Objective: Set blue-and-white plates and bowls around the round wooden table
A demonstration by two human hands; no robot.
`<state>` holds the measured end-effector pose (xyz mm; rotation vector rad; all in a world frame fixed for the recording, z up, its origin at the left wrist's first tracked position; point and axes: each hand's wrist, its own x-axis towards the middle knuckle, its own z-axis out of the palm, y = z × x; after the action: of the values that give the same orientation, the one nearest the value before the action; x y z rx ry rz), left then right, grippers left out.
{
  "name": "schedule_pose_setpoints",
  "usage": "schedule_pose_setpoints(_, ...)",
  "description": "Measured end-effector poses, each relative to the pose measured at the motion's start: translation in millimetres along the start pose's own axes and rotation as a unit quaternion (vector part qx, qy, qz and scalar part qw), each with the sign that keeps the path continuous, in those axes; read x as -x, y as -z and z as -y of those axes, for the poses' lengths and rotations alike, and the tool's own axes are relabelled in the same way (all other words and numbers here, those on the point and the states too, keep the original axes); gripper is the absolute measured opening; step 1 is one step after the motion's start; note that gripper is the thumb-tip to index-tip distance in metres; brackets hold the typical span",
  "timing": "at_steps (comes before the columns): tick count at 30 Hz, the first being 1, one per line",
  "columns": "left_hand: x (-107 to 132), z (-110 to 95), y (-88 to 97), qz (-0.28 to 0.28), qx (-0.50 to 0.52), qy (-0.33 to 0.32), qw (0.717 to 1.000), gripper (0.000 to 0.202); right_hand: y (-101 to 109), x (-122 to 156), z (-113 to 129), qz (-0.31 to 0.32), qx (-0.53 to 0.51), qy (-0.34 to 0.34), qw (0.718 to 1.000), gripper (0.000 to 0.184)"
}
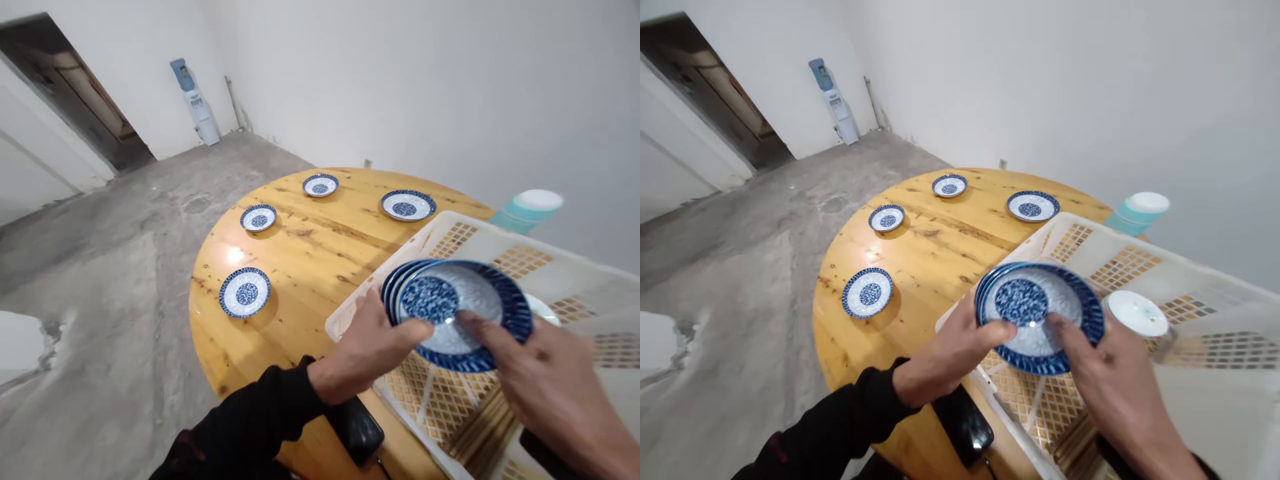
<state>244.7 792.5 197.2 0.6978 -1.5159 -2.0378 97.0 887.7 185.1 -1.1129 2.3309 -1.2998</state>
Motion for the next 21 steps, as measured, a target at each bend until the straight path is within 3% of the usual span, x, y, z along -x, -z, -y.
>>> schedule_pose_setpoints(3, 60, 7, 26.5, -0.020, 0.038, -0.001, 0.999, 0.040, -31, 53, 12, 0.030, -0.047, -0.001, 0.998, 0.038)
schedule_pose_setpoints(6, 121, 22, 62.5, -0.039, 0.066, 0.027, 0.997, 0.046, -73, 113, 20, 0.060, -0.083, -0.043, 0.994, 0.042)
schedule_pose_setpoints(10, 204, 48, 129.0, -0.047, 0.085, 0.053, 0.994, 0.045, -145, 199, 37, 0.099, -0.133, -0.118, 0.979, 0.049)
schedule_pose_setpoints(14, 284, 73, 202.8, -0.111, 0.049, 0.122, 0.985, 0.044, -225, 273, 64, 0.153, -0.200, -0.154, 0.956, 0.054)
schedule_pose_setpoints(17, 332, 79, 249.1, -0.173, 0.032, 0.177, 0.969, 0.050, -277, 313, 85, 0.173, -0.226, -0.150, 0.947, 0.051)
schedule_pose_setpoints(21, 373, 75, 290.0, -0.233, 0.052, 0.195, 0.951, 0.058, -324, 339, 111, 0.184, -0.236, -0.107, 0.948, 0.046)
